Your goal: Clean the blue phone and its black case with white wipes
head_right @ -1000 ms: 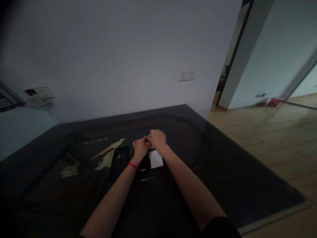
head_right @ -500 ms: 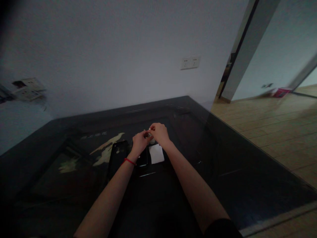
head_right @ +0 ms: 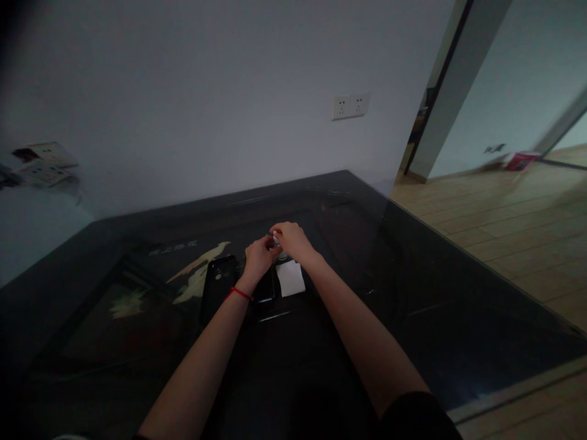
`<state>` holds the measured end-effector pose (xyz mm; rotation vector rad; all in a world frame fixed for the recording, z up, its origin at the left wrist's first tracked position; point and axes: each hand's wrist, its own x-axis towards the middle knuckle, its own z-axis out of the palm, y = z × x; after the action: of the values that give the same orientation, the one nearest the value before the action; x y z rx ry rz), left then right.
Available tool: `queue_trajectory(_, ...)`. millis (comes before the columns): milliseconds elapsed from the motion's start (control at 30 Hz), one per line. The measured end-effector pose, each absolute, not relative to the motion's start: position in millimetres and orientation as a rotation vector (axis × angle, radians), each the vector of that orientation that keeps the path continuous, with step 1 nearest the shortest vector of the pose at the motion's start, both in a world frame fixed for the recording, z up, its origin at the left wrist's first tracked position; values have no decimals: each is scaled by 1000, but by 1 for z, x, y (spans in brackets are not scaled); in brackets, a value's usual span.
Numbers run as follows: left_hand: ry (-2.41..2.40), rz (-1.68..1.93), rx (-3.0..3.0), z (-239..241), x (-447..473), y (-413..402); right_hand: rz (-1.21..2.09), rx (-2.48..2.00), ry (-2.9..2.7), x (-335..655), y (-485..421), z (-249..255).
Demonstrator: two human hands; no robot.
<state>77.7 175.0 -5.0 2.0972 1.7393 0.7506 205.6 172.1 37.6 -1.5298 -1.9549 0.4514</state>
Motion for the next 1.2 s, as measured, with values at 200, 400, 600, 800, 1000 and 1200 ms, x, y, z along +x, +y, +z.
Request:
queue_trajectory(200,1743,748,2100,-4,79,175,422,-1604,-1836,205,176,29)
queue_trajectory(400,1752,740,2100,-5,78,176,385,-1598,-1806,206,177,29)
queue_trajectory(600,1754,724,2103,-5,78,176,377,-1530,-1814,205,174,33)
queue_trajectory(800,1742,735,2111,-5,77,176,371,-1438,-1727,202,169,32)
queue_trajectory(1000,1674,723,2115,-8,77,177,384,-1247,-1522,219,163,61)
queue_trajectory(1200,1634,739,2092,-10,83,179,471,-1185,-1429,237,137,43)
